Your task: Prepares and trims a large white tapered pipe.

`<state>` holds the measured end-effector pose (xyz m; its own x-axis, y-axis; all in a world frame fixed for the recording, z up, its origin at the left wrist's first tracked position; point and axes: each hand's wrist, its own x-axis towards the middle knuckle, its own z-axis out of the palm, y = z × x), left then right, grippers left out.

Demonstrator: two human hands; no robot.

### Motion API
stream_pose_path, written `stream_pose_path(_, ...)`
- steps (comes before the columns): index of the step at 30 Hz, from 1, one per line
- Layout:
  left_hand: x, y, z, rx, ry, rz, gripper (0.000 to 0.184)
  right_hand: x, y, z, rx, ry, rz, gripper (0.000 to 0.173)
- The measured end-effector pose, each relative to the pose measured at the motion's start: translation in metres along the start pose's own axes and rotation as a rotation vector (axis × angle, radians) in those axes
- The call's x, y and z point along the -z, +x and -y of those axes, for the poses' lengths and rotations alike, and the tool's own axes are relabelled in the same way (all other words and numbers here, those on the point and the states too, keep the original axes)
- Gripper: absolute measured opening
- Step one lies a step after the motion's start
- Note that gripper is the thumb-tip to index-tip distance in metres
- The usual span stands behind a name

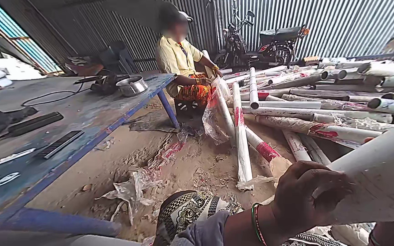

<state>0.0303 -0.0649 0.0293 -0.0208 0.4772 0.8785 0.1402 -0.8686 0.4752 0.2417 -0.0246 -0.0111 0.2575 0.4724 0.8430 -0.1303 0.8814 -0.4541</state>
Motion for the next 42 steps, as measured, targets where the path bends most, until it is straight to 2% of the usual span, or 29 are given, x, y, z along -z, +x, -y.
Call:
stream_pose_path(3, -0.002, 0.000, -0.005, 0.014, 0.053, 0.011, 0.011, -0.028, 0.015, 0.022, -0.086, 0.112, -0.007, 0.051)
stream_pose_path(7, 0.000, 0.001, -0.009, 0.061, 0.127, 0.044, 0.008, -0.024, 0.017, 0.022, -0.104, 0.161, 0.066, 0.042)
stream_pose_path(16, -0.003, 0.012, -0.011, -0.007, 0.353, 0.081, 0.006, -0.021, 0.019, 0.020, -0.081, 0.147, 0.075, 0.043)
stream_pose_path(23, 0.003, 0.008, 0.000, 0.040, 0.094, 0.066, 0.011, -0.022, 0.019, 0.024, -0.075, 0.193, 0.068, 0.045)
stream_pose_path(26, 0.005, 0.006, 0.000, 0.042, 0.072, 0.109, 0.018, -0.020, 0.017, 0.023, -0.070, 0.227, 0.068, 0.044)
stream_pose_path(29, 0.004, 0.005, -0.001, 0.028, 0.111, 0.092, 0.014, -0.021, 0.016, 0.022, -0.071, 0.236, 0.056, 0.044)
stream_pose_path(35, 0.007, 0.015, -0.006, -0.066, 0.224, 0.108, 0.005, -0.025, 0.014, 0.024, -0.065, 0.181, 0.060, 0.044)
stream_pose_path(39, 0.007, 0.025, -0.005, -0.167, 0.369, 0.152, 0.008, -0.020, 0.016, 0.020, -0.074, 0.216, 0.083, 0.045)
stream_pose_path(42, 0.004, 0.028, -0.001, -0.206, 0.357, 0.175, 0.010, -0.019, 0.016, 0.020, -0.089, 0.223, 0.093, 0.046)
